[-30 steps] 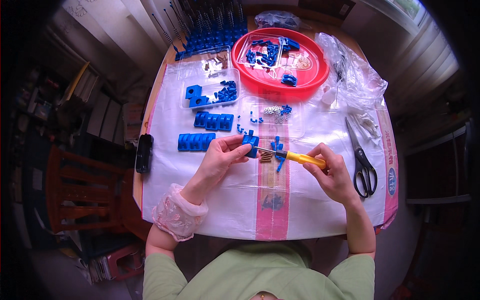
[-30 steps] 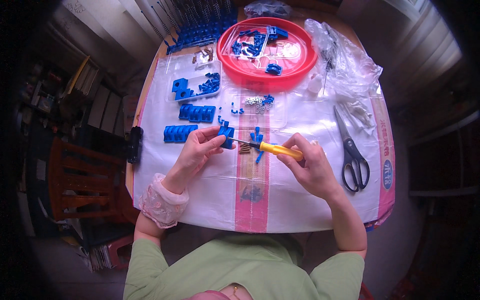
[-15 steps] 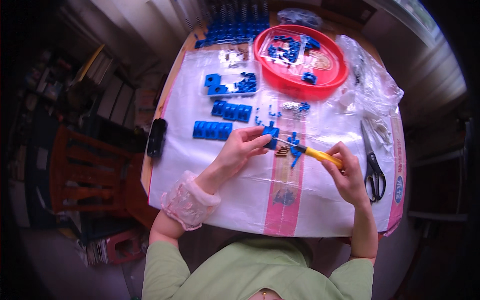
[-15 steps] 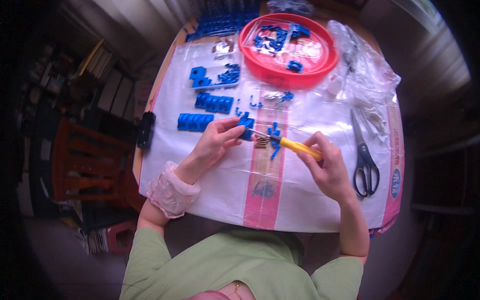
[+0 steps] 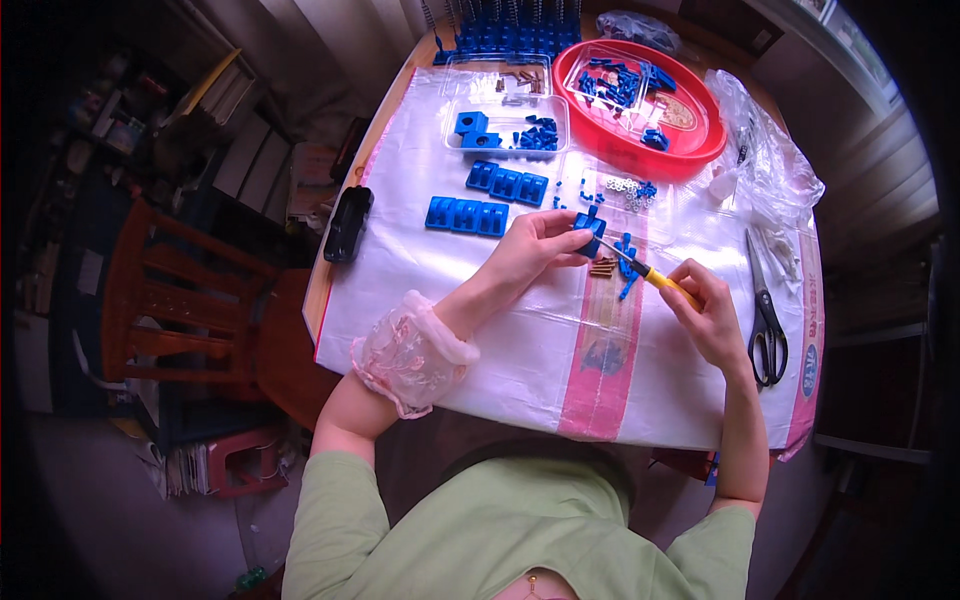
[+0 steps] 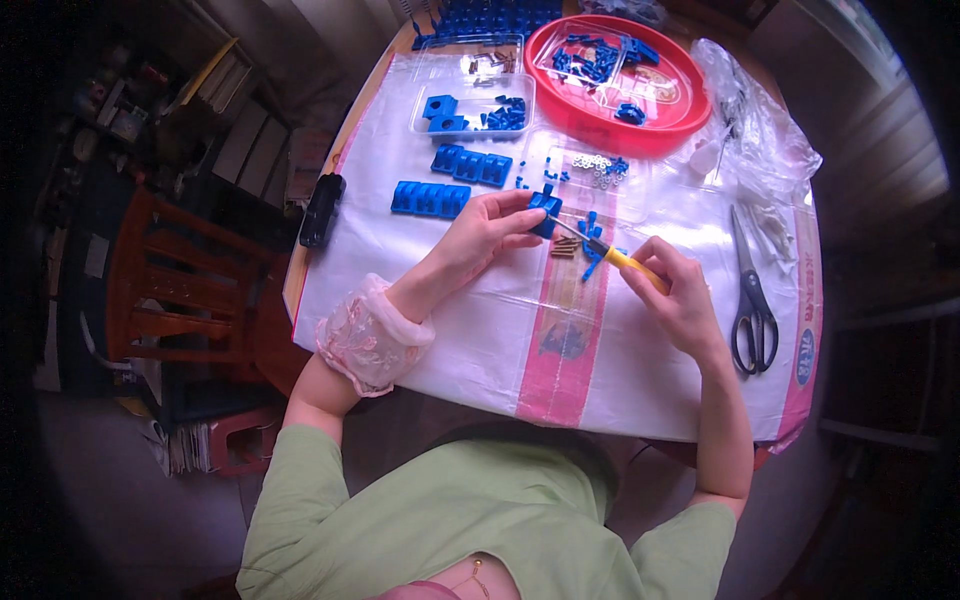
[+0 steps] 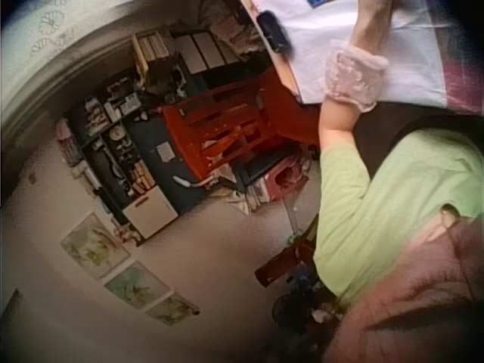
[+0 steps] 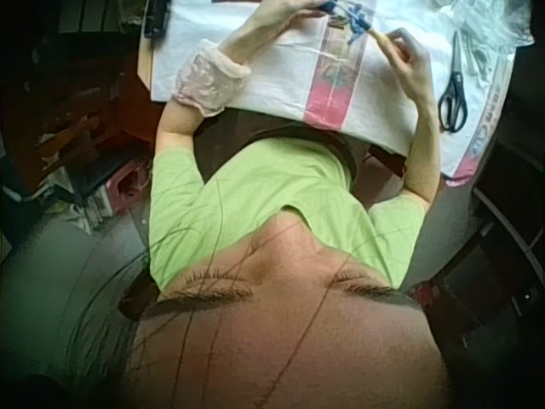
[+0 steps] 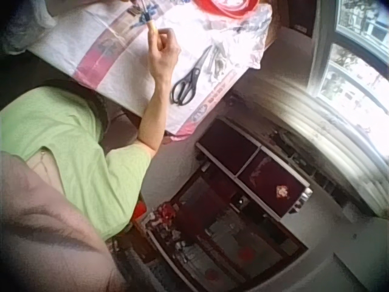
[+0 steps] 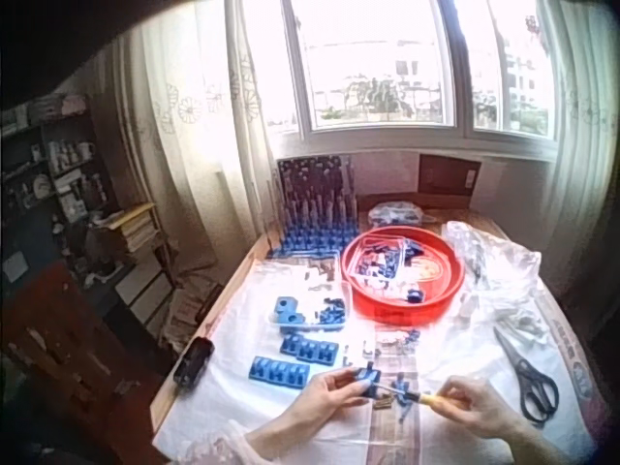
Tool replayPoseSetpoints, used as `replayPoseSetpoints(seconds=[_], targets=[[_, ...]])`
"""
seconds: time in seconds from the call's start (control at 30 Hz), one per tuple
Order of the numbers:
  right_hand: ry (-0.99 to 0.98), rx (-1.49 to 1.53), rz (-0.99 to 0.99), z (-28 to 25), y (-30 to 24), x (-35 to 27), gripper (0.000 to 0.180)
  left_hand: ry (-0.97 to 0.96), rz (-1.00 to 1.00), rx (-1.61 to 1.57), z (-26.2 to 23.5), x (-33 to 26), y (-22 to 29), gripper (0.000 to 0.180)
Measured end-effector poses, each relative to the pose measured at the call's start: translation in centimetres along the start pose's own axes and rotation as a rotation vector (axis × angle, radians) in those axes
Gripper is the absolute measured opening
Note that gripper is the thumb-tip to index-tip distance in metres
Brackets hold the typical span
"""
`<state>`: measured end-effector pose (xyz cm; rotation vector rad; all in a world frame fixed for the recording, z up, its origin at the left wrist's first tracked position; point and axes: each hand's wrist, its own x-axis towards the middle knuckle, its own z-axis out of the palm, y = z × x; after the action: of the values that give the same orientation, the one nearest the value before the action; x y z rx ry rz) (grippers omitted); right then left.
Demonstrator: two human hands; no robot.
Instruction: Assembling small blue plastic housings with internal components using a screwdriver.
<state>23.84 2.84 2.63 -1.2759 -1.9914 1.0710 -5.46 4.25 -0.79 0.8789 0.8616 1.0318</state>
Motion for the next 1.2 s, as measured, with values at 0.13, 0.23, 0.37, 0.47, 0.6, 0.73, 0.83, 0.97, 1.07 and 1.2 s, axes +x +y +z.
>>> replayPoseSetpoints(seconds=[0.13, 0.23, 0.37, 0.47, 0.6, 0.73, 0.83, 0.97, 1.07, 1.2], targets=[[0.018, -0.006, -0.026, 0.0, 0.7, 0.2, 0.018, -0.012, 0.008, 0.013, 0.1, 0.1, 0.1, 0.033], [0.031, 0.013, -0.019, 0.1, 1.2, 0.4, 0.018, -0.047, 0.012, 0.03, -0.2, 0.2, 0.0, 0.034], [0.033, 0.0, -0.033, 0.2, 1.2, 0.3, 0.019, -0.046, 0.04, 0.032, -0.5, 0.4, -0.5, 0.036], [0.039, -0.021, -0.042, 0.3, 1.3, 0.1, 0.02, -0.056, 0.034, 0.041, -0.6, 0.7, -0.6, 0.036], [0.048, -0.034, -0.048, 0.3, 1.4, 0.4, 0.02, -0.056, 0.032, 0.046, -0.4, 0.4, -0.4, 0.035], [0.042, -0.035, -0.051, 0.2, 1.7, 0.6, 0.019, -0.061, 0.036, 0.053, -0.5, 0.5, -0.5, 0.035], [0.039, -0.019, -0.044, 0.2, 1.9, 0.6, 0.019, -0.064, 0.04, 0.046, -0.5, 0.6, -0.5, 0.035], [0.061, -0.014, -0.049, 0.1, 1.8, 0.4, 0.019, -0.076, 0.067, 0.055, -0.2, 0.5, -0.6, 0.031], [0.085, -0.011, -0.069, 0.3, 1.9, 0.5, 0.019, -0.071, 0.057, 0.059, -0.4, 0.5, -0.7, 0.034], [0.159, -0.049, -0.125, 0.4, 1.4, 0.2, 0.017, -0.086, 0.046, 0.09, -0.4, 0.5, -0.7, 0.038]])
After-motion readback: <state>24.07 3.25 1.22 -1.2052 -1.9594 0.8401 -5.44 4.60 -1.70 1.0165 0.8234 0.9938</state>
